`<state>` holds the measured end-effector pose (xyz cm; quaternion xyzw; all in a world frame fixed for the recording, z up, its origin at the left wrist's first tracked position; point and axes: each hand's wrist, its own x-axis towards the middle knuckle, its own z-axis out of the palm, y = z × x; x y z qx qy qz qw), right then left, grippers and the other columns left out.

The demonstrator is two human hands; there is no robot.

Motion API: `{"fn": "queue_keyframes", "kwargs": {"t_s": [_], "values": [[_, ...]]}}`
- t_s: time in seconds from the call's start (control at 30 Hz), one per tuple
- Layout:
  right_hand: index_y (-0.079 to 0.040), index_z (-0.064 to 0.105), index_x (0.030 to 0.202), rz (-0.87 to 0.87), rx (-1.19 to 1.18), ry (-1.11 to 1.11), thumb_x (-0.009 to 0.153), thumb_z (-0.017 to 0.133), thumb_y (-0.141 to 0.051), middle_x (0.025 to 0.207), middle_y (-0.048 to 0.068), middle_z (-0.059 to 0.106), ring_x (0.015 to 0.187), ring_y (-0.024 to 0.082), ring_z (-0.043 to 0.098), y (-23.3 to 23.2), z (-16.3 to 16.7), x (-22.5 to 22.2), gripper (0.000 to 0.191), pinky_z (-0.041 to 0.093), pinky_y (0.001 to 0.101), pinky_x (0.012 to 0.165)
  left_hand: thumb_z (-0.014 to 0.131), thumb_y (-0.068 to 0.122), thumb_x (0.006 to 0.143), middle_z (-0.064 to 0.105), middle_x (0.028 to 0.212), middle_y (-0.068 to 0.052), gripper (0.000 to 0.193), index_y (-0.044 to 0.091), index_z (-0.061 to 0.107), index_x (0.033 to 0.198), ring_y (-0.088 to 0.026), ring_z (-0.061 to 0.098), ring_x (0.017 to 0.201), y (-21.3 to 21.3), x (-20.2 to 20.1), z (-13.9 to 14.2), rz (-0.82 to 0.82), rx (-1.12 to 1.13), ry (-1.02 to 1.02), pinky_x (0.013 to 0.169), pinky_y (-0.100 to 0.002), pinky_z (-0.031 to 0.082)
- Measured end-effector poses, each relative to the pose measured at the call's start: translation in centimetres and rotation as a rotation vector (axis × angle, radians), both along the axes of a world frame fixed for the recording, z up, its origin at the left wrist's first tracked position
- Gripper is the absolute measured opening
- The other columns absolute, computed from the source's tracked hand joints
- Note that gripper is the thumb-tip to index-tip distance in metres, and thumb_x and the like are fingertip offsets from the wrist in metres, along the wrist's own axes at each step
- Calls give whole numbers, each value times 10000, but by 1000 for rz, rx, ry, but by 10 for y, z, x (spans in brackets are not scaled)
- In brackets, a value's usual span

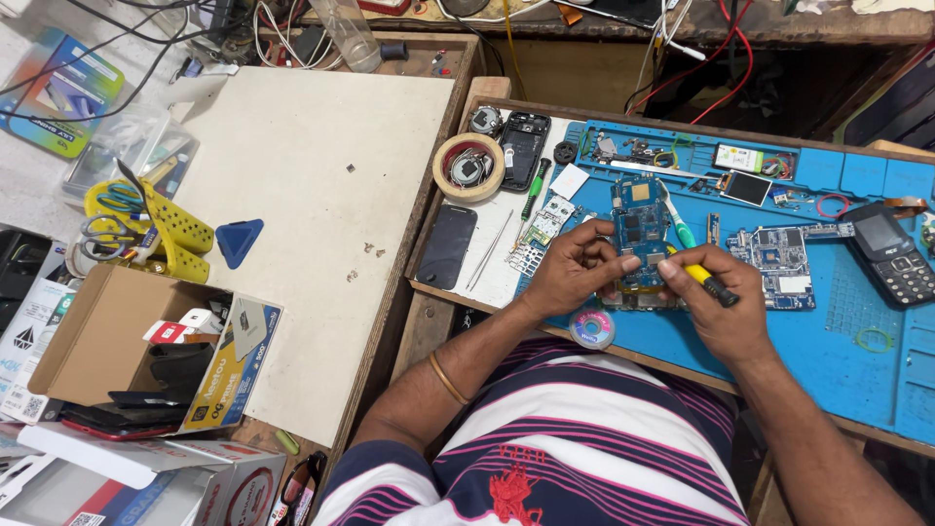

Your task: The person uses a yellow-handled screwdriver to work on a blue circuit board, repeatedly prying and adjusting small components. The person rotates the board to access different areas and continues the same action throughout the clip.

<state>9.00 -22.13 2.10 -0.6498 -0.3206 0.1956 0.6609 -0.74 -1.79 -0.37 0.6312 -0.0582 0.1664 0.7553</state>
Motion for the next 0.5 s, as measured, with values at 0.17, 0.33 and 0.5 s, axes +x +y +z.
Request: {"fn": "queue_keyframes", "kwargs": {"t_s": [0.17, 0.33, 0.5], "values": [[-27, 699, 1003, -20, -60, -115, 959, 734, -159, 859, 51, 707, 757, 94, 704, 1, 2, 0, 144, 595, 237, 657, 679, 155, 1024, 684, 747, -43, 382, 31, 491, 1332, -98, 697, 634, 2, 0, 2, 11, -17, 57, 531, -241, 568], [-23, 700, 967, 4, -185, -252, 896, 779, -157, 831, 70, 700, 716, 102, 672, 1, 1, -1, 171, 550, 246, 597, 659, 184, 1041, 679, 712, -39, 382, 41, 490, 1352, -96, 698, 625, 4, 0, 5, 9, -67, 33, 531, -231, 563], [-35, 681, 909, 72, -107, -84, 923, 755, -163, 819, 61, 718, 759, 96, 716, 0, -3, 1, 149, 587, 250, 653, 663, 188, 1042, 684, 723, -40, 339, 50, 500, 1305, -95, 690, 612, 3, -3, 9, -57, -43, 75, 527, -232, 565]]}}
